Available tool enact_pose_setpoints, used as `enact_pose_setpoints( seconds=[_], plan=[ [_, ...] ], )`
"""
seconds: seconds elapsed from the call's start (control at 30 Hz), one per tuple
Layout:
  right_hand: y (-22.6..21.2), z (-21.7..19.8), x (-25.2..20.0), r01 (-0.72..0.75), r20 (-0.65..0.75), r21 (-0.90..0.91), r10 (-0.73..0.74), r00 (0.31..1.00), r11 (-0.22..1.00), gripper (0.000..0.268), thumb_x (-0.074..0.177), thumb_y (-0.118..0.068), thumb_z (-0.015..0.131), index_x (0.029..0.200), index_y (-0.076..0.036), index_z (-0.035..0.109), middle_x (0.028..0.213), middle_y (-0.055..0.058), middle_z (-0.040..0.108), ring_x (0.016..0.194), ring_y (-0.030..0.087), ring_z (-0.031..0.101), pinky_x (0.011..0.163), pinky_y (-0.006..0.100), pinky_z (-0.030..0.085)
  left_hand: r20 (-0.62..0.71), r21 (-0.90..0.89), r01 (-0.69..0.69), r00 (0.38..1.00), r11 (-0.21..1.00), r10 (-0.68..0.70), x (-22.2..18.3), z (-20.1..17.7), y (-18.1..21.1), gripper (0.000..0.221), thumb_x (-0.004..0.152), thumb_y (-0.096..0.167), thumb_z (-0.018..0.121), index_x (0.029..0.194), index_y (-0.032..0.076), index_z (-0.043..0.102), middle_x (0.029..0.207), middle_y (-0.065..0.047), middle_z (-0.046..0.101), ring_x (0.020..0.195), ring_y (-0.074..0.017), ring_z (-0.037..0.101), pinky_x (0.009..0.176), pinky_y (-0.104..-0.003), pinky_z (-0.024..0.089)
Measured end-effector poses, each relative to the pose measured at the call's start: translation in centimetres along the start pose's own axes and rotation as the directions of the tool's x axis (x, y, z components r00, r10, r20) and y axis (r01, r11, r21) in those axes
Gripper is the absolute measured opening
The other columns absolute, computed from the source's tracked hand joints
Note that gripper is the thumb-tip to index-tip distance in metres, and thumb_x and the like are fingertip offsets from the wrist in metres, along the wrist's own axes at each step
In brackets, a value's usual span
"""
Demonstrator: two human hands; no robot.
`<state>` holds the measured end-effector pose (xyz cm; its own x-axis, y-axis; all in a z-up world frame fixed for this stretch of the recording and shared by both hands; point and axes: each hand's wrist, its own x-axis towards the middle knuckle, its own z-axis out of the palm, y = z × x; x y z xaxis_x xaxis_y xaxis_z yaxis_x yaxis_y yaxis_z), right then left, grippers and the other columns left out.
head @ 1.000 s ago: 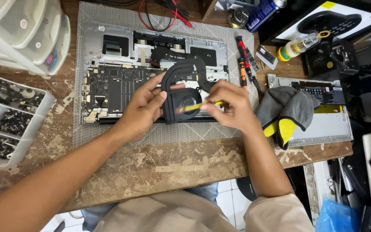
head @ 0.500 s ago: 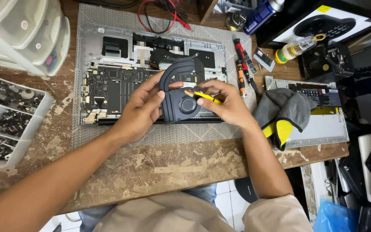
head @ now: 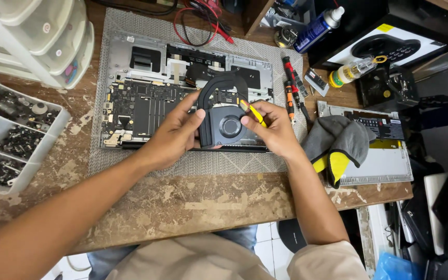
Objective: Removing and inspecting a laptop cooling fan assembly using a screwdriver
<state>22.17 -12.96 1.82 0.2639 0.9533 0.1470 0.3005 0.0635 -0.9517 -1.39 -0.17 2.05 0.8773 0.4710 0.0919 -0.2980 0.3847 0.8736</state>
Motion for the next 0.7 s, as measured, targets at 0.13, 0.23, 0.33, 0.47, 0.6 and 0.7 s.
enact_pose_setpoints(
  seconds=[0.13, 0.23, 0.33, 0.47, 0.6, 0.7],
  plan=[
    [-1.3, 0.9, 0.0, 0.006, -0.024, 0.014, -0.006, 1.000, 1.000, 0.009, 0.090, 0.000, 0.073, 0.097, 0.004, 0.069, 0.055, 0.006, 0.057, 0.045, 0.008, 0.046, 0.050, 0.021, 0.036, -0.023, -0.103, 0.051, 0.998, 0.993, -0.053, 0.2, -0.1, -0.9, 0.043, 0.105, 0.027, 0.043, 0.144, 0.010, 0.043, 0.115, -0.024, 0.069, 0.100, -0.0316, 0.074, 0.079, -0.047, 0.065],
    [-1.3, 1.0, -0.1, 0.013, -0.033, 0.010, -0.013, 0.999, 1.000, 0.008, 0.090, 0.000, 0.072, 0.097, 0.004, 0.070, 0.057, 0.005, 0.056, 0.048, 0.006, 0.046, 0.051, 0.020, 0.035, -0.048, -0.096, 0.071, 0.996, 0.993, -0.076, 0.3, -0.3, -1.5, 0.033, 0.106, 0.027, 0.043, 0.132, 0.009, 0.050, 0.110, -0.022, 0.071, 0.095, -0.0313, 0.075, 0.077, -0.047, 0.065],
    [-1.4, 0.9, -0.1, 0.009, -0.043, -0.003, -0.009, 0.999, 1.000, 0.009, 0.091, 0.000, 0.072, 0.097, 0.005, 0.070, 0.057, 0.007, 0.057, 0.048, 0.008, 0.046, 0.052, 0.021, 0.036, -0.074, -0.093, 0.061, 0.995, 0.994, -0.068, 0.1, -0.2, -1.2, 0.028, 0.106, 0.024, 0.044, 0.128, 0.008, 0.052, 0.106, -0.019, 0.071, 0.093, -0.0311, 0.076, 0.076, -0.047, 0.066],
    [-0.5, 0.5, -0.2, 0.035, -0.051, -0.023, -0.037, 0.998, 0.999, 0.007, 0.090, 0.000, 0.074, 0.094, 0.004, 0.071, 0.067, 0.010, 0.060, 0.058, 0.010, 0.046, 0.056, 0.024, 0.036, -0.160, -0.059, 0.068, 0.984, 0.996, -0.077, 0.1, 0.0, -1.1, 0.025, 0.105, 0.023, 0.049, 0.123, 0.008, 0.057, 0.104, -0.010, 0.066, 0.093, -0.0256, 0.074, 0.074, -0.043, 0.067],
    [-0.8, 0.8, -0.2, 0.063, -0.065, -0.035, -0.065, 0.996, 0.997, 0.007, 0.089, 0.003, 0.074, 0.094, 0.006, 0.070, 0.085, 0.016, 0.068, 0.072, 0.013, 0.052, 0.065, 0.025, 0.039, -0.219, -0.041, 0.092, 0.971, 0.995, -0.099, 0.1, -0.3, -1.4, 0.029, 0.104, 0.019, 0.053, 0.128, 0.005, 0.059, 0.103, -0.009, 0.062, 0.092, -0.0233, 0.072, 0.073, -0.043, 0.068],
    [-0.3, 0.4, -0.5, 0.058, -0.066, -0.036, -0.060, 0.996, 0.998, 0.008, 0.089, 0.004, 0.073, 0.096, 0.006, 0.070, 0.084, 0.016, 0.068, 0.072, 0.013, 0.054, 0.066, 0.026, 0.041, -0.225, 0.020, 0.120, 0.968, 0.993, -0.112, -0.2, 0.2, -0.5, 0.034, 0.102, 0.021, 0.055, 0.132, 0.006, 0.060, 0.103, -0.007, 0.062, 0.091, -0.0208, 0.073, 0.072, -0.039, 0.068]
  ],
)
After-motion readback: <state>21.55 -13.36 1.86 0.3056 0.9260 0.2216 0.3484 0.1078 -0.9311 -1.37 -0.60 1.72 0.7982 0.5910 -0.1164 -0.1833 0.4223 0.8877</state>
